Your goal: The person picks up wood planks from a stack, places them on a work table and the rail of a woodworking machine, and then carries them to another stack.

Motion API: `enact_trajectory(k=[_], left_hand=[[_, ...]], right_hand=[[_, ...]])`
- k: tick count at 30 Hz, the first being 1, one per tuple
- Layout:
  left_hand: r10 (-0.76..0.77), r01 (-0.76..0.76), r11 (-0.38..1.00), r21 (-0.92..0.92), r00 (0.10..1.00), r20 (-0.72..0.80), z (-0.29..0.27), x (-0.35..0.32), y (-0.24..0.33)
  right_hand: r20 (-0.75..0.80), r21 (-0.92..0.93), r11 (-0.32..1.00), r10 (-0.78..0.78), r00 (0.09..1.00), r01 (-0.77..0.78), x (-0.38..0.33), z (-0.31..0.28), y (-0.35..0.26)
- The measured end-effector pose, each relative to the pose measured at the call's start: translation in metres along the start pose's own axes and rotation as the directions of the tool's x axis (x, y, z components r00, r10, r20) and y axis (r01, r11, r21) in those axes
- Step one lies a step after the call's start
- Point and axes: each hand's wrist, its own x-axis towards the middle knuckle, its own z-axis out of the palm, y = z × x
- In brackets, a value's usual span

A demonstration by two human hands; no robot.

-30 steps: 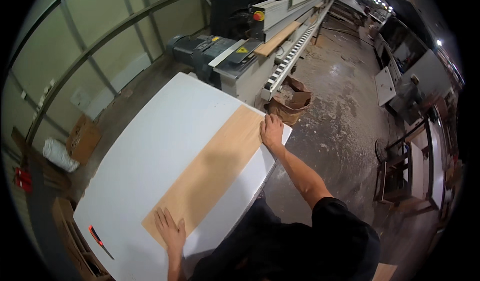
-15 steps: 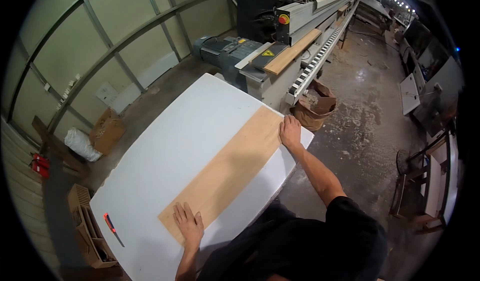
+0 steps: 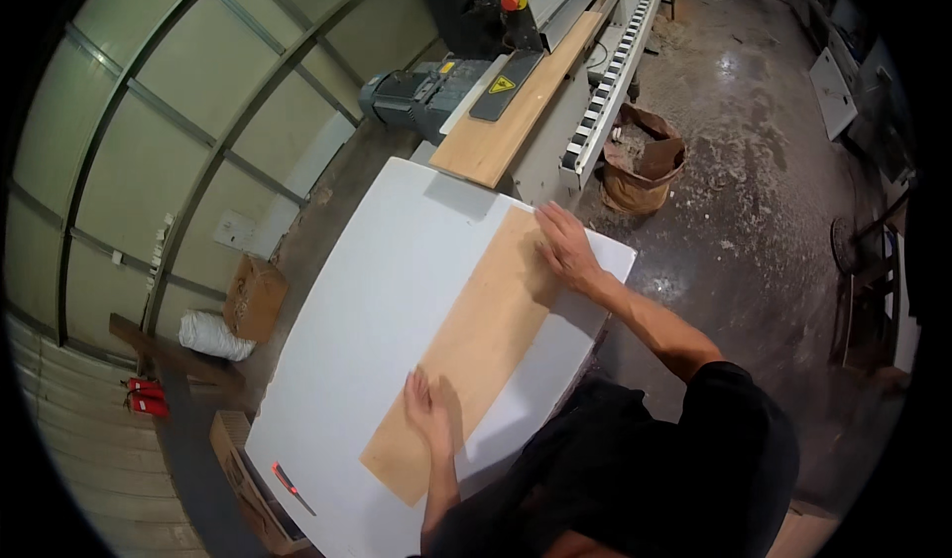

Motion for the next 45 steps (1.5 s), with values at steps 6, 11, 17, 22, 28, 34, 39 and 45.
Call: enact_trajectory(k=[6,11,17,22,28,34,39,45], left_hand=[[-0.254,0.268,0.914,-0.305,0.963,0.086,0.108,0.114,0.03],[-0.369,0.423,0.764,-0.487,0.906,0.21,0.154,0.194,0.04],[-0.449,0.427,0.766,-0.48,0.89,0.076,0.168,0.216,0.059],[-0.478,0.431,0.8,-0.417,0.878,-0.01,0.13,0.202,0.057],[-0.443,0.38,0.84,-0.388,0.893,-0.084,0.074,0.171,0.049],[-0.421,0.345,0.849,-0.4,0.9,-0.118,-0.015,0.114,0.022],[-0.544,0.41,0.81,-0.42,0.793,-0.275,-0.066,0.051,0.021],[-0.516,0.385,0.849,-0.362,0.756,-0.404,-0.122,-0.022,0.006]], right_hand=[[0.1,-0.031,0.985,-0.165,0.981,0.169,0.078,0.011,-0.008],[0.258,-0.123,0.971,-0.17,0.951,0.207,0.119,0.044,0.026],[0.322,-0.271,0.958,-0.001,0.947,0.094,0.153,0.04,0.068],[0.335,-0.348,0.937,0.086,0.938,0.039,0.177,0.041,0.089],[0.354,-0.398,0.917,0.13,0.926,0.024,0.201,0.038,0.107],[0.229,-0.48,0.872,0.23,0.946,-0.096,0.237,0.033,0.158],[0.152,-0.317,0.896,0.372,0.916,-0.311,0.241,0.041,0.164],[0.28,-0.026,1.0,0.006,0.96,0.001,0.209,0.051,0.097]])
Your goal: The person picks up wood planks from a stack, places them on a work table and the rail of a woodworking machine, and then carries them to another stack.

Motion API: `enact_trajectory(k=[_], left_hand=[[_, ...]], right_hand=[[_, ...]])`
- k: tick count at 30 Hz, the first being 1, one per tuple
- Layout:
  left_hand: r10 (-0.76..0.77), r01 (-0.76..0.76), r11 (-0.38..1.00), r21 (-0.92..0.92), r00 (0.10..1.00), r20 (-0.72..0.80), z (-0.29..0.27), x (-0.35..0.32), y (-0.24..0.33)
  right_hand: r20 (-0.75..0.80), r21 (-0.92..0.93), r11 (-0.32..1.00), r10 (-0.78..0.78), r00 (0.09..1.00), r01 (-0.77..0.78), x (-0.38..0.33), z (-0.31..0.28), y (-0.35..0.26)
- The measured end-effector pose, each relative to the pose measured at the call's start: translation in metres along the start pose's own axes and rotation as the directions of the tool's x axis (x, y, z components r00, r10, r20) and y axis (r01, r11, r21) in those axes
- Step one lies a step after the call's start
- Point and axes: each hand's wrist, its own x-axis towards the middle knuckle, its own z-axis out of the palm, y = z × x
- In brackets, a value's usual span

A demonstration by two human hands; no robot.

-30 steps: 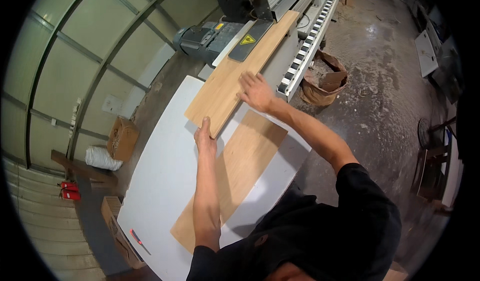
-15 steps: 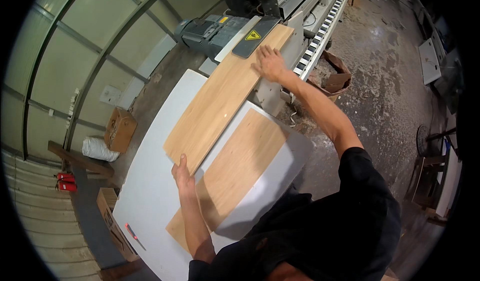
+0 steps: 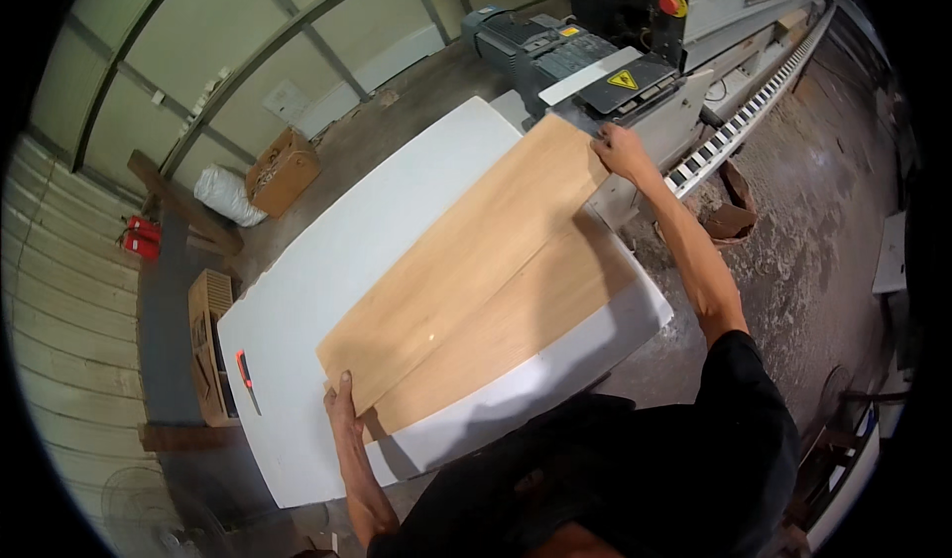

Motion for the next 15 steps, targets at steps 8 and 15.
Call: enact_trajectory(k=[8,15], left_hand=[[0.064,-0.032,0.95,0.311,0.994,-0.094,-0.093,-0.021,-0.02],[0.479,-0.294,0.49,0.821,0.877,0.028,-0.089,-0.035,-0.014]], right_hand=[[0.35,0.089,0.97,0.183,0.919,-0.227,-0.119,-0.006,-0.042],[0.223,0.003,0.998,0.064,0.973,-0.067,-0.173,-0.008,-0.043]])
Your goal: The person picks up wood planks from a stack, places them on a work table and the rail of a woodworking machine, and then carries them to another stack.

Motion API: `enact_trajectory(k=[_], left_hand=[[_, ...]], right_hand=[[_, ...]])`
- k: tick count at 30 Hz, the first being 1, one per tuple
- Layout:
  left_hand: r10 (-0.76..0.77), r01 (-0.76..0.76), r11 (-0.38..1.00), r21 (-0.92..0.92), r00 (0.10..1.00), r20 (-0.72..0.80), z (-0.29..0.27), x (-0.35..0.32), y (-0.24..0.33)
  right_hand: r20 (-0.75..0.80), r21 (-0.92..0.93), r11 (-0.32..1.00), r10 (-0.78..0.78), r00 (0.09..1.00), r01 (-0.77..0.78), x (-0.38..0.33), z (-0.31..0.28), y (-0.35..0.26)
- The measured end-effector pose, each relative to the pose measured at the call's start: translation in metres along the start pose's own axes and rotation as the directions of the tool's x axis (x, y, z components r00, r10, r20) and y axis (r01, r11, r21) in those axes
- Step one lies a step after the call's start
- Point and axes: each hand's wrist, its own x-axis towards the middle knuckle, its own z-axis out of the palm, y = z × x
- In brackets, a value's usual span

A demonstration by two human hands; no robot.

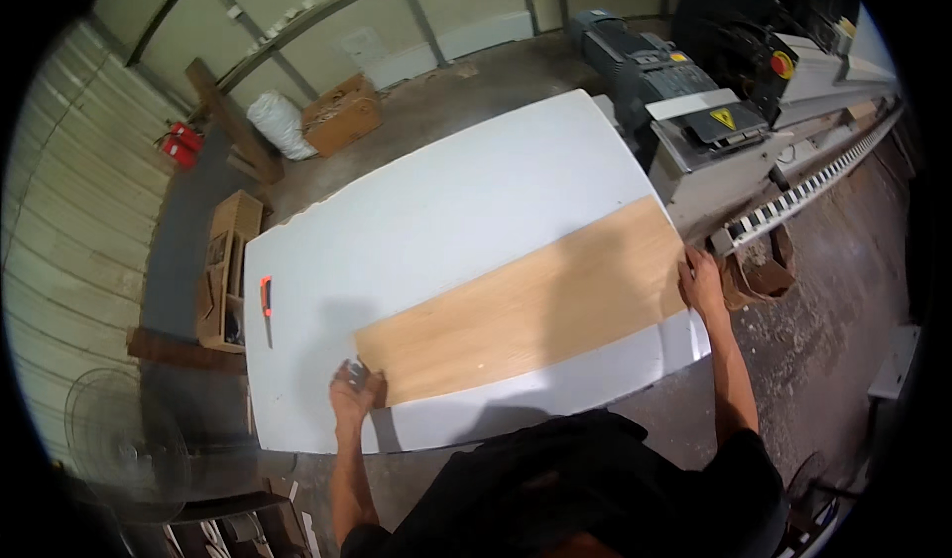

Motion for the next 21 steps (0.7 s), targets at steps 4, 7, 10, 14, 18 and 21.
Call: enact_trajectory(k=[4,7,10,14,18,21], left_hand=[[0.383,-0.427,0.871,0.241,0.9,0.209,0.002,-0.038,0.004],[0.366,-0.399,0.89,0.221,0.914,0.174,0.0,-0.035,0.005],[0.228,-0.238,0.971,0.018,0.946,0.232,0.002,-0.03,-0.005],[0.193,-0.214,0.974,0.072,0.954,0.228,0.004,-0.03,-0.027],[0.259,-0.291,0.953,0.086,0.928,0.269,-0.004,-0.027,-0.035],[0.25,-0.252,0.967,-0.031,0.922,0.295,-0.009,-0.022,-0.046]], right_hand=[[-0.074,-0.029,0.999,-0.023,0.997,0.021,-0.032,0.003,-0.013],[-0.109,-0.054,0.999,-0.007,0.994,0.001,-0.048,0.003,-0.011],[-0.053,-0.088,0.995,0.045,0.998,-0.05,-0.056,-0.003,-0.014],[0.077,-0.126,0.991,0.065,0.995,-0.055,-0.06,-0.016,-0.022],[0.239,-0.151,0.977,-0.113,0.964,0.151,-0.061,-0.032,-0.009],[0.205,-0.146,0.975,-0.134,0.969,0.166,-0.049,-0.031,0.0]])
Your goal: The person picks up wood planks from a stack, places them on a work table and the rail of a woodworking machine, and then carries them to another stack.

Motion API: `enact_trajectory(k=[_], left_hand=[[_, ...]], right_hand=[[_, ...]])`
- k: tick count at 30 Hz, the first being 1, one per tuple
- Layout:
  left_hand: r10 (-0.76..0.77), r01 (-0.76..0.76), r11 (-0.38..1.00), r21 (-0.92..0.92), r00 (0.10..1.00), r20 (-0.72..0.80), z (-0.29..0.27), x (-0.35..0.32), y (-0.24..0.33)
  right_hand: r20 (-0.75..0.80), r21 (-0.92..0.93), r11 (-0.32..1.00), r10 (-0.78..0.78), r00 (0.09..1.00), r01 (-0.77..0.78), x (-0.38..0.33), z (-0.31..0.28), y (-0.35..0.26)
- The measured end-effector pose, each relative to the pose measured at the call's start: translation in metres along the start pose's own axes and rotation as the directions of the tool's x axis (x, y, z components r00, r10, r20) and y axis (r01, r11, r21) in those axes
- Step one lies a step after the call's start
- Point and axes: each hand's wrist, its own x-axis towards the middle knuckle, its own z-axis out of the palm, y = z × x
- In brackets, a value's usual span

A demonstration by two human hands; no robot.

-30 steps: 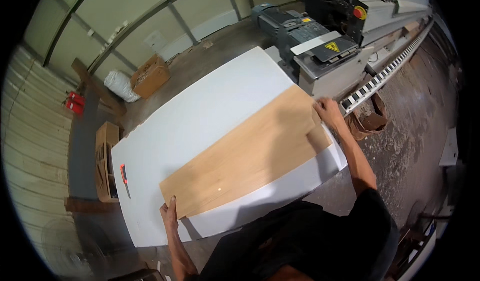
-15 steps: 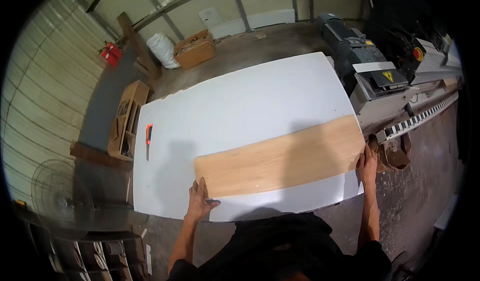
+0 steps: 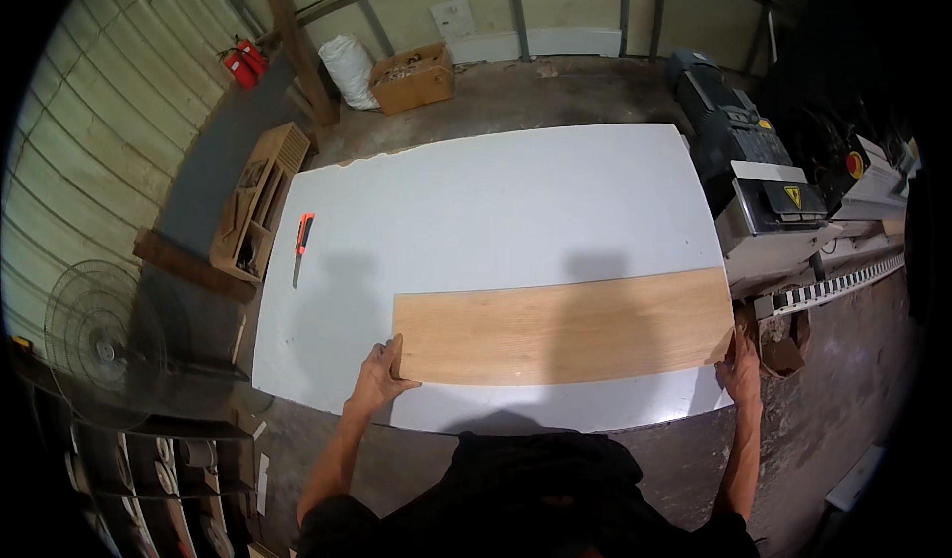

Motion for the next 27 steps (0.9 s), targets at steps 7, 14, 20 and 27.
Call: enact_trajectory(k=[7,14,20,27], left_hand=[[0.078,-0.08,0.996,0.04,0.996,0.044,0.003,0.016,0.015],[0.177,-0.164,0.974,0.157,0.982,-0.07,0.012,0.002,-0.025],[-0.014,0.188,0.786,-0.589,0.958,0.286,-0.033,0.032,0.032],[-0.309,0.143,0.867,-0.476,0.906,-0.29,0.047,0.093,-0.051]], right_hand=[[0.055,0.081,0.995,0.045,0.997,-0.05,0.002,-0.024,-0.011],[-0.087,0.017,0.999,-0.038,0.995,0.04,0.009,-0.004,-0.002],[0.121,-0.025,0.996,0.084,0.989,-0.081,0.015,-0.03,-0.007],[-0.284,0.242,0.941,0.301,0.91,-0.235,0.022,0.009,0.0]])
